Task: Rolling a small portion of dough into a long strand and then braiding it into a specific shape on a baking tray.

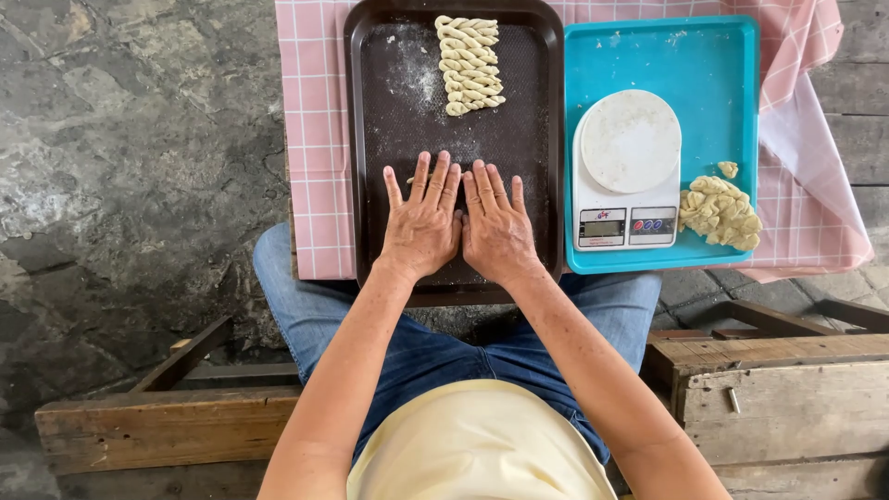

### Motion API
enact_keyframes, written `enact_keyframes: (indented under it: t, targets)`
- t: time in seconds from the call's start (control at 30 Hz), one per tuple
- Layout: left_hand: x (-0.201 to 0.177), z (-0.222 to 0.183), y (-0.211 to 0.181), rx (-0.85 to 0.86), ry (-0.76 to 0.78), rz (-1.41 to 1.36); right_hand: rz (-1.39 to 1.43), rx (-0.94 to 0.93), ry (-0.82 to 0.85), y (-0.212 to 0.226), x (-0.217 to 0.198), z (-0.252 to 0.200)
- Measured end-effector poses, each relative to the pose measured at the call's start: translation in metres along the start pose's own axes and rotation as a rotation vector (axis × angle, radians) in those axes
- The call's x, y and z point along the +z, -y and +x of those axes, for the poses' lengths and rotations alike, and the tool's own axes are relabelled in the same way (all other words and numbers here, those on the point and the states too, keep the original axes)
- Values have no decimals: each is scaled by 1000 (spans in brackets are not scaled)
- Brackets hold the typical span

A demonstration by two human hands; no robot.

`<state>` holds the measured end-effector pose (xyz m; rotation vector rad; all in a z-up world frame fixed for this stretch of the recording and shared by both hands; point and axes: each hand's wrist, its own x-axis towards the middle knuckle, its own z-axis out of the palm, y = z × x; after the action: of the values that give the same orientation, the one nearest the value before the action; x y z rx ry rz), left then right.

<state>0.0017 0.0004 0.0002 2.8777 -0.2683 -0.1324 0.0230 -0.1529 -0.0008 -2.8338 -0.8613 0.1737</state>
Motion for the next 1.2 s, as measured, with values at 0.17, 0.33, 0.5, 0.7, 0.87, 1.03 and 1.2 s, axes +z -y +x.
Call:
enact_keyframes:
  t: [0.17, 0.33, 0.5, 0.7, 0.87, 1.03, 1.2]
  targets:
    - [-8, 6, 2, -19, 13, -24, -12, 45, 55, 3, -8, 6]
    - [-10, 12, 3, -38, 40, -7, -17, 69, 82, 0, -4, 12]
    - [-11, 19, 4, -63, 55, -11, -7, 84, 84, -5, -4, 20]
    - [-9, 23, 13, -51, -30, -10, 12, 79, 44, -20, 6, 29]
    - [-11, 7, 28, -72, -289, -59, -77, -98, -534, -40, 23, 20]
    - [-9, -28, 14, -33, -281, -24, -48, -118, -494, -30, 17, -17]
    - [-19, -64, -12, -22, -293, 64, -6, -99, -457, -3, 0, -49]
